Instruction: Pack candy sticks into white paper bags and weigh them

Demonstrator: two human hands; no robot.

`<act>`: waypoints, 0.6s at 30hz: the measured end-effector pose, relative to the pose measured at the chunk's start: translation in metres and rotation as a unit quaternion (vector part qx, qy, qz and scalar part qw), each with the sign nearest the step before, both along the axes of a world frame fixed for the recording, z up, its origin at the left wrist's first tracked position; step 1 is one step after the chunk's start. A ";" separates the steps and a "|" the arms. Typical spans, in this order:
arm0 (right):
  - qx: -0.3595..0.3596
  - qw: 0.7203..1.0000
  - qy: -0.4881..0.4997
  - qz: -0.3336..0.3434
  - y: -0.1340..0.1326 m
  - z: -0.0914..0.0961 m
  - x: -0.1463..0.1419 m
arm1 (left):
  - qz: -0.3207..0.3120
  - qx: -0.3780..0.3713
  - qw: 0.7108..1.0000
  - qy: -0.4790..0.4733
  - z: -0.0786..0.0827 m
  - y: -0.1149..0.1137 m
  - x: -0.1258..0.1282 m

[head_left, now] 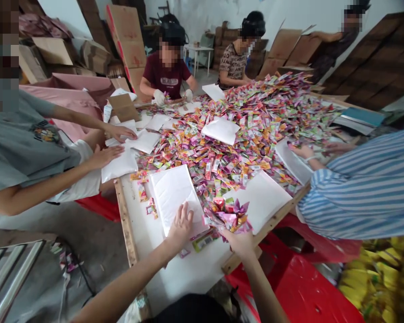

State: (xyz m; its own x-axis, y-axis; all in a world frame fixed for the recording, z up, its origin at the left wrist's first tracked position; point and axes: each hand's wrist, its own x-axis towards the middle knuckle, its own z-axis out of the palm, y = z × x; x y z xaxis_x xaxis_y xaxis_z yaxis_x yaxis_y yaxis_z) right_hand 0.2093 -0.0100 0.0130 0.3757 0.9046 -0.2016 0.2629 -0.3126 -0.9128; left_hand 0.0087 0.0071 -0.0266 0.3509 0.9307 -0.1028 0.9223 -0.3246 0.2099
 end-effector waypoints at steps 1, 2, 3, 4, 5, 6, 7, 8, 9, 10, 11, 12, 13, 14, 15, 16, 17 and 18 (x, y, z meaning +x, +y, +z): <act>-0.022 1.000 -0.020 -0.001 0.000 0.001 -0.001 | -0.011 -0.001 1.000 0.003 0.001 0.000 -0.003; -0.038 0.999 -0.036 -0.002 0.000 0.002 -0.001 | -0.019 0.006 1.000 0.002 0.003 0.001 -0.007; -0.042 0.998 -0.048 -0.004 0.000 0.002 -0.001 | -0.024 0.018 1.000 0.000 0.004 0.002 -0.011; -0.027 0.998 -0.053 -0.006 -0.001 0.001 0.000 | -0.027 0.028 0.999 -0.004 0.006 0.004 -0.016; -0.007 0.998 -0.056 -0.007 -0.001 0.000 0.001 | -0.026 0.031 0.999 -0.009 0.007 0.007 -0.020; 0.013 0.998 -0.059 -0.005 -0.002 -0.001 0.002 | -0.019 0.025 0.999 -0.021 0.008 0.011 -0.024; 0.032 0.997 -0.064 -0.001 -0.003 -0.003 0.004 | -0.008 0.011 0.999 -0.038 0.009 0.015 -0.025; 0.050 0.996 -0.072 0.002 -0.004 -0.006 0.005 | 0.005 -0.005 0.998 -0.058 0.009 0.020 -0.025; 0.065 0.994 -0.084 0.007 -0.005 -0.007 0.006 | 0.018 -0.019 0.997 -0.077 0.008 0.024 -0.023; 0.080 0.992 -0.099 0.015 -0.005 -0.009 0.006 | 0.030 -0.027 0.995 -0.094 0.007 0.028 -0.019; 0.098 0.988 -0.117 0.028 -0.005 -0.009 0.006 | 0.041 -0.029 0.993 -0.107 0.006 0.032 -0.014; 0.118 0.982 -0.137 0.048 -0.004 -0.010 0.005 | 0.050 -0.026 0.992 -0.116 0.005 0.036 -0.009; 0.143 0.974 -0.159 0.070 -0.003 -0.010 0.004 | 0.059 -0.022 0.990 -0.123 0.004 0.039 -0.003; 0.171 0.964 -0.182 0.092 -0.001 -0.010 0.003 | 0.071 -0.021 0.988 -0.133 0.003 0.042 0.002; 0.200 0.951 -0.208 0.110 0.001 -0.012 0.001 | 0.082 -0.021 0.986 -0.146 0.002 0.046 0.006; 0.226 0.937 -0.234 0.124 0.003 -0.014 -0.002 | 0.094 -0.023 0.982 -0.161 0.002 0.050 0.008; 0.249 0.923 -0.259 0.135 0.006 -0.018 -0.004 | 0.106 -0.027 0.978 -0.176 0.001 0.054 0.009; 0.265 0.911 -0.282 0.143 0.008 -0.023 -0.007 | 0.117 -0.034 0.974 -0.191 0.000 0.059 0.009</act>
